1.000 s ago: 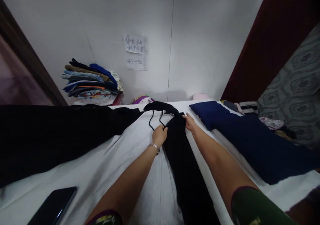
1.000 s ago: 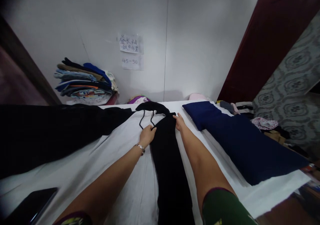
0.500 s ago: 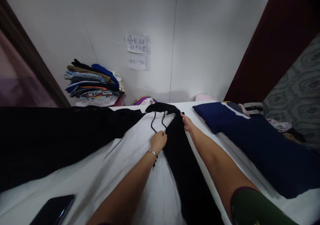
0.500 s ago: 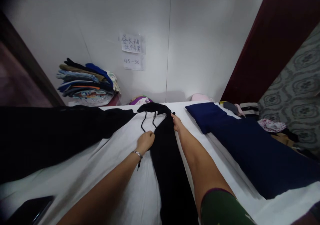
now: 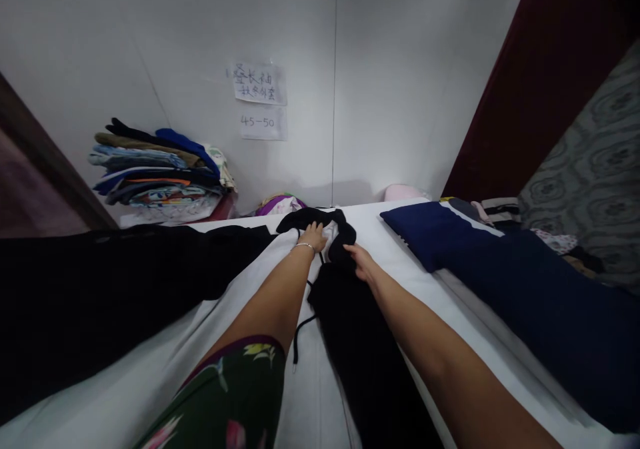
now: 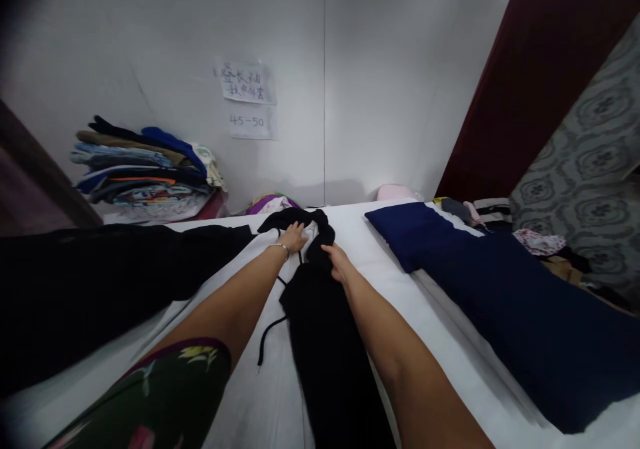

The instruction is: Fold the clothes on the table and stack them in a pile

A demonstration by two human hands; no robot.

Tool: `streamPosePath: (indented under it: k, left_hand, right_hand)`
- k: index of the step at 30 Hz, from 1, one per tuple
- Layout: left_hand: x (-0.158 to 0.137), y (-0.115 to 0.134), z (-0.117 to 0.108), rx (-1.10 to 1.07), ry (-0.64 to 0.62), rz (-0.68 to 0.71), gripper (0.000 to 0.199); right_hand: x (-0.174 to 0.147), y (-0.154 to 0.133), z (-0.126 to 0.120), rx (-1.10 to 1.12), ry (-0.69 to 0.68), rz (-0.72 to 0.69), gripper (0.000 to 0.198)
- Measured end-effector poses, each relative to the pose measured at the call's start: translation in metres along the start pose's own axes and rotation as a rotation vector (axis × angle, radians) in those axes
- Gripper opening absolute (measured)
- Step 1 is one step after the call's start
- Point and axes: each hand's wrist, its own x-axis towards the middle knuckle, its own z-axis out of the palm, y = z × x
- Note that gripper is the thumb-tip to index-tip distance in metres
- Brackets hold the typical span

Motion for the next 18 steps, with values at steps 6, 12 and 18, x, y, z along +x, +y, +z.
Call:
streamPosePath:
  k: [6, 12, 18]
  left_hand:
    - [-0.005, -0.017, -0.01, -0.179, 0.004, -0.086, 0.048]
    - [-0.041, -0.008, -0.017, -0.415, 0.102, -0.145, 0.036]
    - [-0.054, 0.01, -0.006, -0.612, -0.033, -0.228, 0.039]
  right_hand:
    - [0.006, 0.001, 0.011, -0.09, -0.004, 0.021, 0.025]
    - [0.001, -0.018, 0.015, -0.1, -0.121, 0.035, 0.018]
    - [0.003, -0.021, 0.022, -0.231, -0.175, 0.151, 0.01]
